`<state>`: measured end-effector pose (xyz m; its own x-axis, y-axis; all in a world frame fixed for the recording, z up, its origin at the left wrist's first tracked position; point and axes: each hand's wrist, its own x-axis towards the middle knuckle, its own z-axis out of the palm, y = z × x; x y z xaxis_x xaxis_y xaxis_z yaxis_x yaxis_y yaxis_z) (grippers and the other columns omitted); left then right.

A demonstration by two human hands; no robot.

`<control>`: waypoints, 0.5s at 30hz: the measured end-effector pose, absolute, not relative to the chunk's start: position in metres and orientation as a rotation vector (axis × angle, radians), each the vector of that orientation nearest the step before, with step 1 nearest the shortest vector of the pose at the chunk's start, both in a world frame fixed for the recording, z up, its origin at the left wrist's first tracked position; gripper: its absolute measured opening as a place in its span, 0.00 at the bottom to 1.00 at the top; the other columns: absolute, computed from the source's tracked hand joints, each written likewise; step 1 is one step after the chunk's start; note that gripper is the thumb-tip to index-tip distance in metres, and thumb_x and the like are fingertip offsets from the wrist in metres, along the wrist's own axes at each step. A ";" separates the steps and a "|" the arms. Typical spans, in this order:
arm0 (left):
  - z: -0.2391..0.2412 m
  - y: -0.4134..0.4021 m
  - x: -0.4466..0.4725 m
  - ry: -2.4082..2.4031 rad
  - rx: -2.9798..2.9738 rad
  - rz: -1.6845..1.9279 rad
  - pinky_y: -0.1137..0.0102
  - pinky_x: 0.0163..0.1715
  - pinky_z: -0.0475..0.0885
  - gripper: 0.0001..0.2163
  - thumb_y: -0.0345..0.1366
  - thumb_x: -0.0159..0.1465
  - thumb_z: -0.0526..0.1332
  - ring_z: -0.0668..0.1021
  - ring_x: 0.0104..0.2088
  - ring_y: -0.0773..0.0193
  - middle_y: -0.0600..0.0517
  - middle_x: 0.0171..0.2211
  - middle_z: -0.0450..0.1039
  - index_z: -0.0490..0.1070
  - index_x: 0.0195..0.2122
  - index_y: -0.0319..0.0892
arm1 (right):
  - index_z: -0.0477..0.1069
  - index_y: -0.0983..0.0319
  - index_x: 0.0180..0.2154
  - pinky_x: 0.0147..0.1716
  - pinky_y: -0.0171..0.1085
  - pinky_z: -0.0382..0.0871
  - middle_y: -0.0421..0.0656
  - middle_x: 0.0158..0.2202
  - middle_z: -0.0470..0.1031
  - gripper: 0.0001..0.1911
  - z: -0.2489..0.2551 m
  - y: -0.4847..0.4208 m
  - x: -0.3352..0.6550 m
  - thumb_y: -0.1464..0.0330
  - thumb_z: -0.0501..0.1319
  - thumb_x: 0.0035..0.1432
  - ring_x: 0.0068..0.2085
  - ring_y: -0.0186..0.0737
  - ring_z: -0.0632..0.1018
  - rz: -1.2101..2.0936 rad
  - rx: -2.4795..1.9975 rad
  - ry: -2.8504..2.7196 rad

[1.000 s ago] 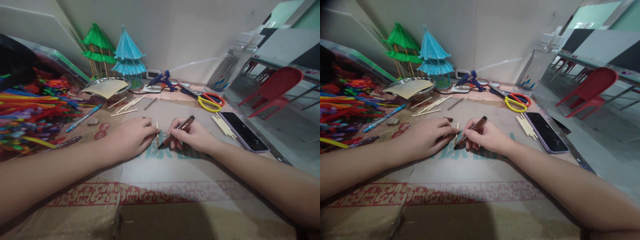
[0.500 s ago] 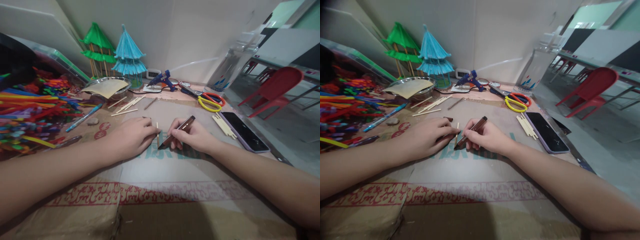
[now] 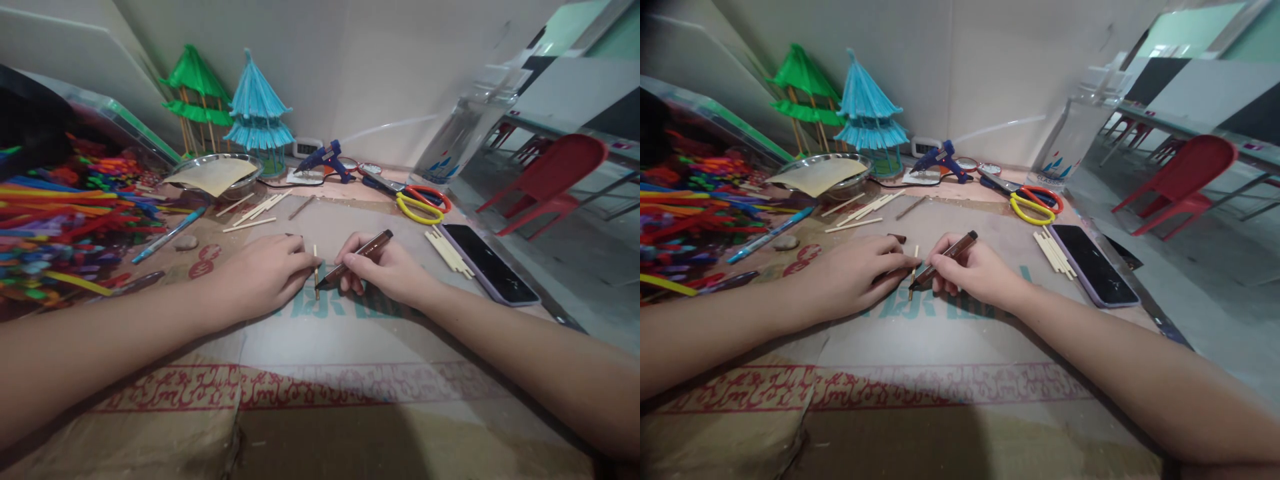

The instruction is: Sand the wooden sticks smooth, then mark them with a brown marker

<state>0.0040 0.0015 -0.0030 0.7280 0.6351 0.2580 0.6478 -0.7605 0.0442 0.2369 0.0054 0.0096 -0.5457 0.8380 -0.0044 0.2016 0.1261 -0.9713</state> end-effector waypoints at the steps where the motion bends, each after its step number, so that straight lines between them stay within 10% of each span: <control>1: -0.003 0.001 0.004 -1.069 -2.875 -0.403 0.63 0.36 0.68 0.14 0.36 0.70 0.53 0.76 0.39 0.55 0.46 0.38 0.72 0.75 0.52 0.44 | 0.67 0.61 0.34 0.20 0.31 0.67 0.39 0.21 0.76 0.08 0.010 0.005 0.237 0.63 0.61 0.62 0.20 0.30 0.72 1.464 -1.002 -1.843; 15: -0.002 0.001 0.003 -1.048 -2.869 -0.417 0.64 0.35 0.68 0.14 0.36 0.70 0.53 0.75 0.38 0.56 0.46 0.37 0.72 0.75 0.51 0.43 | 0.67 0.61 0.32 0.20 0.31 0.66 0.40 0.21 0.77 0.10 0.012 0.003 0.237 0.62 0.62 0.61 0.20 0.30 0.71 1.515 -1.001 -1.837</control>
